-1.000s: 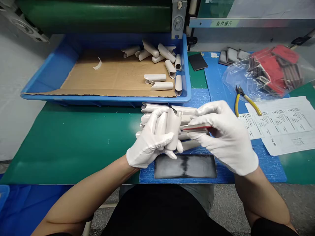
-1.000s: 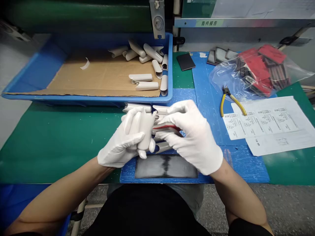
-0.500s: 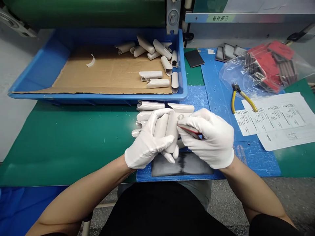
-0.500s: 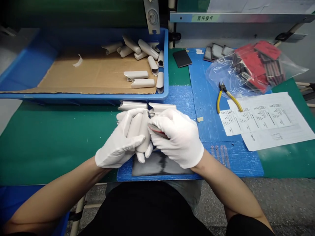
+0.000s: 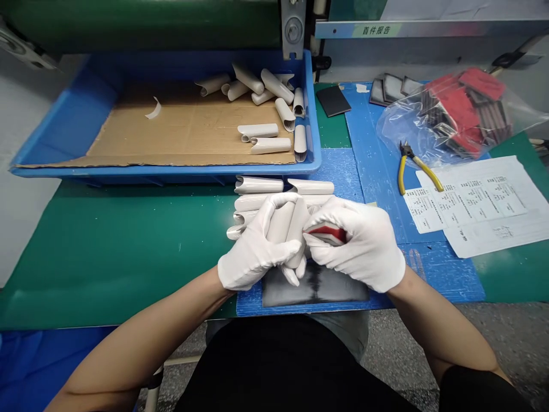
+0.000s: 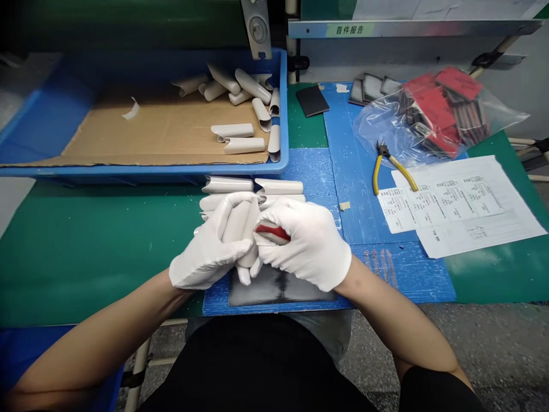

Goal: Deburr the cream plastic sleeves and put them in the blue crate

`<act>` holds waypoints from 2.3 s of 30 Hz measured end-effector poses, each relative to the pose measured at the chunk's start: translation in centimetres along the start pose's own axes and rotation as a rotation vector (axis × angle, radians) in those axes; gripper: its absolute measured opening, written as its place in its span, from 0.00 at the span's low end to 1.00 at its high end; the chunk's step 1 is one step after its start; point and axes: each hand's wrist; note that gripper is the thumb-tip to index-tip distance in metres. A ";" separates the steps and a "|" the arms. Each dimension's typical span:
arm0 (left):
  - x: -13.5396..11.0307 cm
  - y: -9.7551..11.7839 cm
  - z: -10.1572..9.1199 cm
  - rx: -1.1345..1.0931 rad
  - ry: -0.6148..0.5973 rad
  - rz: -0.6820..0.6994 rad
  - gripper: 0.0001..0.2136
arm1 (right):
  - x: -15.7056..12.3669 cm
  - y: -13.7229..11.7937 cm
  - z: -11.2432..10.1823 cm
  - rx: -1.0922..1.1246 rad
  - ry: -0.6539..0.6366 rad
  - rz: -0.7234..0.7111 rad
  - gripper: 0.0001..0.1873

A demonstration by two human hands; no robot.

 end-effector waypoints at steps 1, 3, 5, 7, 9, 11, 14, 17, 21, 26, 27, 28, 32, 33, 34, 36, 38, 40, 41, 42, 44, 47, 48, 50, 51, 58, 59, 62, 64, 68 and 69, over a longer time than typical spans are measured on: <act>0.0 0.0 0.0 0.001 -0.003 -0.001 0.37 | 0.0 0.0 0.0 -0.008 0.008 0.006 0.11; 0.0 0.1 0.0 0.004 -0.003 0.001 0.38 | 0.0 0.0 -0.1 -0.026 0.046 0.007 0.10; 0.0 0.1 0.0 0.018 0.014 -0.018 0.38 | 0.0 0.0 0.0 -0.019 0.033 -0.020 0.09; 0.0 0.1 0.1 0.025 0.031 -0.037 0.38 | -0.2 0.0 0.0 -0.013 -0.010 -0.024 0.07; 0.1 0.1 0.1 0.023 0.030 -0.028 0.39 | -0.3 0.0 0.1 -0.050 0.005 0.001 0.06; 0.1 0.0 0.1 0.028 0.028 -0.020 0.39 | -0.4 0.0 0.2 -0.087 0.018 0.010 0.06; 0.1 0.0 0.0 0.053 0.064 -0.037 0.40 | -0.5 0.1 0.4 -0.116 0.001 -0.038 0.05; 0.0 -0.1 0.0 0.052 0.049 -0.013 0.41 | -0.5 0.4 0.6 -0.142 0.075 -0.056 0.05; -0.1 0.0 0.1 0.061 0.057 -0.038 0.40 | -0.5 0.6 0.7 -0.147 0.065 -0.086 0.06; -0.1 0.1 0.1 0.058 0.062 -0.043 0.42 | -0.5 0.7 0.7 -0.161 0.084 -0.086 0.06; 0.0 0.0 0.1 0.061 0.066 -0.047 0.42 | -0.5 0.8 0.8 -0.157 0.073 -0.083 0.06; 0.0 0.0 0.0 0.061 0.069 -0.045 0.42 | -0.6 0.9 0.8 -0.156 0.079 -0.074 0.06; 0.1 -0.2 0.0 0.042 0.057 -0.031 0.40 | -0.6 1.1 0.9 -0.158 0.091 -0.073 0.05; 0.0 -0.2 0.0 0.042 0.061 -0.032 0.40 | -0.7 1.1 0.9 -0.146 0.079 -0.087 0.05; 0.0 -0.2 0.0 0.041 0.062 -0.026 0.39 | -0.6 1.1 0.9 -0.135 0.081 -0.094 0.05; 0.0 -0.1 0.0 0.038 0.059 -0.009 0.39 | -0.6 1.0 0.9 -0.136 0.116 -0.086 0.06; 0.0 0.0 0.0 0.041 0.064 -0.012 0.39 | -0.5 1.0 0.9 -0.143 0.115 -0.086 0.06; 0.0 0.0 0.0 0.044 0.074 -0.021 0.40 | -0.4 1.0 1.0 -0.137 0.090 -0.090 0.06; 0.0 0.0 -0.1 0.043 0.072 -0.022 0.40 | -0.4 1.0 1.0 -0.134 0.101 -0.088 0.06; 0.0 0.0 -0.1 0.036 0.065 -0.017 0.40 | -0.4 1.0 1.0 -0.134 0.124 -0.085 0.06; 0.0 0.0 -0.1 0.023 0.052 -0.017 0.41 | -0.3 1.0 1.1 -0.137 0.137 -0.089 0.06; 0.1 0.1 0.0 0.027 0.081 -0.026 0.41 | -0.1 1.3 1.2 -0.131 0.096 -0.101 0.07; 0.1 0.1 0.0 0.026 0.085 -0.026 0.41 | 0.0 1.5 1.2 -0.141 0.120 -0.096 0.07; 0.1 0.3 0.0 0.000 0.076 -0.017 0.39 | 0.5 2.4 0.9 -0.168 0.233 -0.073 0.07; 0.0 0.4 0.0 -0.019 0.070 -0.008 0.38 | 0.9 3.0 0.6 -0.176 0.301 -0.056 0.06; -0.2 1.0 0.4 -0.297 0.164 -0.098 0.45 | 4.6 11.1 -1.9 -0.553 0.328 0.294 0.12; -0.3 1.0 0.5 -0.311 0.172 -0.108 0.46 | 5.2 12.3 -1.9 -0.640 0.289 0.367 0.19; -0.5 1.1 0.5 -0.276 0.180 -0.076 0.48 | 6.1 14.3 -1.4 -0.764 0.298 0.417 0.44; -0.7 1.1 0.5 -0.248 0.158 -0.044 0.50 | 6.2 14.6 -1.1 -0.755 0.353 0.343 0.53; -1.1 0.9 0.3 -0.193 0.107 0.008 0.47 | 5.7 14.0 -1.2 -0.807 0.303 0.331 0.64; -1.1 0.8 0.3 -0.182 0.105 0.014 0.45 | 5.6 13.9 -1.3 -0.822 0.288 0.341 0.64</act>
Point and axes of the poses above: each hand's wrist, its own x-axis towards the middle knuckle, its own z-axis out of the palm, y = z × x, and after that the axes turned 7 degrees about y, right-handed
